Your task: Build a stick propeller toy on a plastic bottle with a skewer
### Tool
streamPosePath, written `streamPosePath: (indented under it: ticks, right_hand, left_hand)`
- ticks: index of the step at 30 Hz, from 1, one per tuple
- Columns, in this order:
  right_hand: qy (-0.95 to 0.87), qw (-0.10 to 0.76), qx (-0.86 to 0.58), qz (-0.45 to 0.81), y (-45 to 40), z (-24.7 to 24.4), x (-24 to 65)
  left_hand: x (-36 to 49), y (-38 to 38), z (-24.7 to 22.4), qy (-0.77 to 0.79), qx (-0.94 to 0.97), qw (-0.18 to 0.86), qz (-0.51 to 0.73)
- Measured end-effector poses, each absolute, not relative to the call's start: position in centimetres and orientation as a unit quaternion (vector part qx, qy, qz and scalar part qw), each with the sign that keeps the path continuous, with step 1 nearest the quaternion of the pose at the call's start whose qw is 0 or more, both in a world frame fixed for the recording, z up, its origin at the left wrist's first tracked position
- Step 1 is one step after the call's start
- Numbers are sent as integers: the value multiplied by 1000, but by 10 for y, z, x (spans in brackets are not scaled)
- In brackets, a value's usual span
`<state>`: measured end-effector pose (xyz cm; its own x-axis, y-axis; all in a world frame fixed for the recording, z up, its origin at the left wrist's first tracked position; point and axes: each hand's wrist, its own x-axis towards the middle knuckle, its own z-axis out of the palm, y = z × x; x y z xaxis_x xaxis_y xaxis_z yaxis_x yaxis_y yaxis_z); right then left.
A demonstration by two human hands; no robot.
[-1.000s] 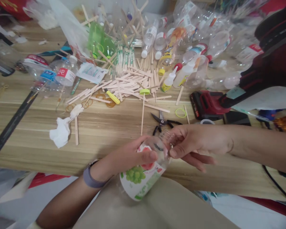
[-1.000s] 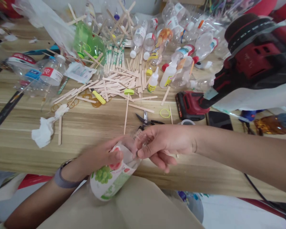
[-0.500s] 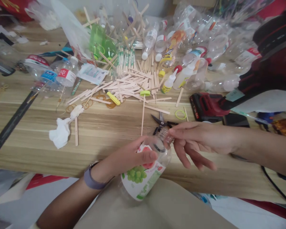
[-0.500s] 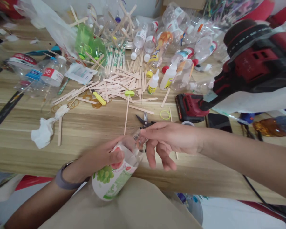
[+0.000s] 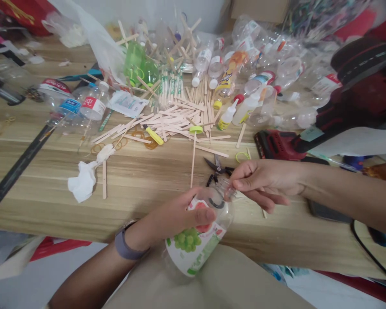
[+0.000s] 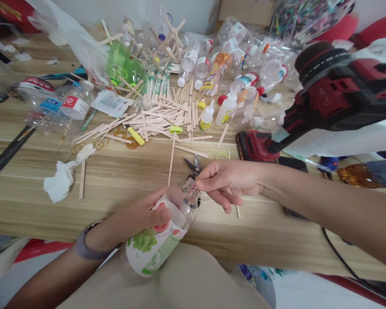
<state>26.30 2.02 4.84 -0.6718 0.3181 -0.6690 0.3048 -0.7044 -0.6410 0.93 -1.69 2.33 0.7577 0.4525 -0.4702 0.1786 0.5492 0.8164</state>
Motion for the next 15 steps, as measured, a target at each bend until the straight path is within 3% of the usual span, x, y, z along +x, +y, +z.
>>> streamPosePath:
  ticks: [15]
  right_hand:
    - [-464, 99, -529, 704, 13, 65, 245]
  left_hand:
    - [9, -16, 13, 333, 458, 813, 136]
